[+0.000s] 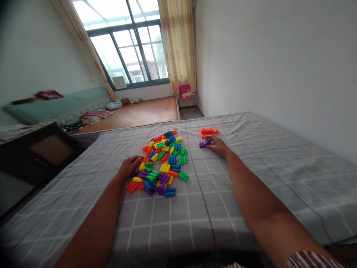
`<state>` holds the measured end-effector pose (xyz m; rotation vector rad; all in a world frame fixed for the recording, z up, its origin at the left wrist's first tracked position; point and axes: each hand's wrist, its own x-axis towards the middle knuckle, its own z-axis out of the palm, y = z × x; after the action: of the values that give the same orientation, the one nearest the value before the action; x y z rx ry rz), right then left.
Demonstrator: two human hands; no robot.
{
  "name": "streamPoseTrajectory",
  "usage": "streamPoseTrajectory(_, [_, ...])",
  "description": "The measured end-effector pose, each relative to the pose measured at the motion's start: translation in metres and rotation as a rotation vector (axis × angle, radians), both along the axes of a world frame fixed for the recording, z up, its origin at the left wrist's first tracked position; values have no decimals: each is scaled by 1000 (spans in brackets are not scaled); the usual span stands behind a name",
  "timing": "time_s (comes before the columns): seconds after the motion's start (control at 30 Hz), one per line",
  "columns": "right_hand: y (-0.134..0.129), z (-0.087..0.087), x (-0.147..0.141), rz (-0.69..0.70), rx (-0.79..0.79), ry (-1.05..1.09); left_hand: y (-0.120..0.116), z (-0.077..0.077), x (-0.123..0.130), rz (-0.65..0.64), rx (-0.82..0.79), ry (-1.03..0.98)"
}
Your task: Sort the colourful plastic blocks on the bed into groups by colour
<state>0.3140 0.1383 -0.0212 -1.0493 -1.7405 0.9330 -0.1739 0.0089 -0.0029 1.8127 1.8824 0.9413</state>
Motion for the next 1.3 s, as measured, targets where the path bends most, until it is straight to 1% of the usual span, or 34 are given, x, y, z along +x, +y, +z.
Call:
streamPoseTrajectory(0.17, [1,-2,2,-6,22,-44,0,-2,-1,-5,-8,22])
streamPoseTrajectory(0.33, [0,0,4,-15,32,-103,-1,-1,0,0,-8,-11])
streamPoseTrajectory(0.5, [1,0,5,-27,36,-116,-1,-1,1,-8,-2,-22])
streamPoseTrajectory(0.7, [3,-4,7,-18,38,-127,0,-2,3,-11,10,-29])
streamPoseTrajectory(0.8, [4,-4,7,-60,49,-127,0,-3,2,-2,5,-10])
streamPoseTrajectory(0.9, [5,1,3,-176,114,-127,1,-4,1,-2,3,1])
streamPoseTrajectory(0.97, [2,11,-6,-260,202,-134,1,-5,1,-9,6,-1])
streamPoseTrajectory(1.03, [-7,24,-22,-276,279,-145,1,-6,1,-12,7,0])
streamPoseTrajectory(1.07, [-14,31,-32,-240,299,-157,1,-6,1,-9,6,0])
streamPoseTrajectory(1.1, [-24,38,-45,-172,305,-180,1,-6,1,-5,4,3])
streamPoseTrajectory(1.13, [-35,46,-58,-75,303,-211,1,-6,1,1,1,7])
streamPoseTrajectory(1.23, [-78,64,-99,329,306,-321,1,-6,2,13,-1,16])
streamPoseTrajectory(1.3, [-106,72,-123,603,365,-370,1,-6,3,8,9,16])
